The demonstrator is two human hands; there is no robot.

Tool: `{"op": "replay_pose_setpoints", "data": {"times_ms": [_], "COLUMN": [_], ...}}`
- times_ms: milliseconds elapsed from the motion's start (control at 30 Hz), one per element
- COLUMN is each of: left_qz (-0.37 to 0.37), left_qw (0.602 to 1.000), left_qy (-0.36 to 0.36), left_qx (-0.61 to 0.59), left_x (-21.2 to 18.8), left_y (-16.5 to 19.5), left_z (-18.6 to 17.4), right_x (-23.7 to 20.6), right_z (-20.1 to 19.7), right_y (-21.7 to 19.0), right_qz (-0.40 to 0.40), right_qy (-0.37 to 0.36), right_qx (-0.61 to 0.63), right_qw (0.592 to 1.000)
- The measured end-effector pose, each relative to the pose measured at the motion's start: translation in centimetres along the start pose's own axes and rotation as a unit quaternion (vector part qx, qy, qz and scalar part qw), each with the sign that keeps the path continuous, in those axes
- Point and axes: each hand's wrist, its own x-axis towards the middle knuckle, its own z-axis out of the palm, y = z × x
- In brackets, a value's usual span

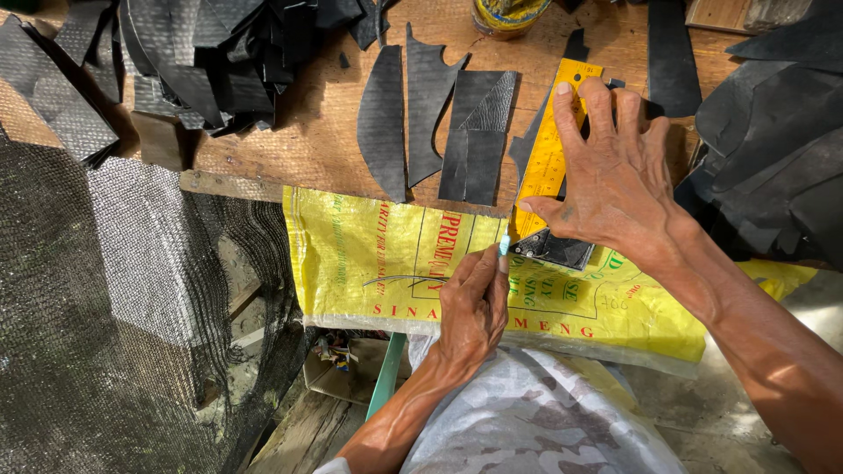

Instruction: The person measures and cuts black rubber-like material on a wooden workbench using a ruler, a utility knife, and scissors. They repeatedly align the ruler, score the material, and trim the edges to create uniform strips, which are then stacked on the table.

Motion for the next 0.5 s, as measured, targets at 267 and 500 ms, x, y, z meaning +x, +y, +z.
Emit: {"op": "replay_pose_setpoints", "data": {"times_ms": [267, 500], "left_qz": [-0.006, -0.012], "left_qw": [0.999, 0.999], "left_qy": [-0.031, -0.043], "left_qx": [-0.023, -0.005], "left_x": [0.11, 0.2], "left_y": [0.14, 0.54], "left_z": [-0.25, -0.68], "right_x": [-0.06, 0.02], "right_z": [0.09, 0.1], "right_y": [-0.08, -0.34], "right_qz": [-0.006, 0.008], "right_qy": [0.015, 0.005], "right_qx": [-0.007, -0.004], "right_qw": [1.0, 1.0]}}
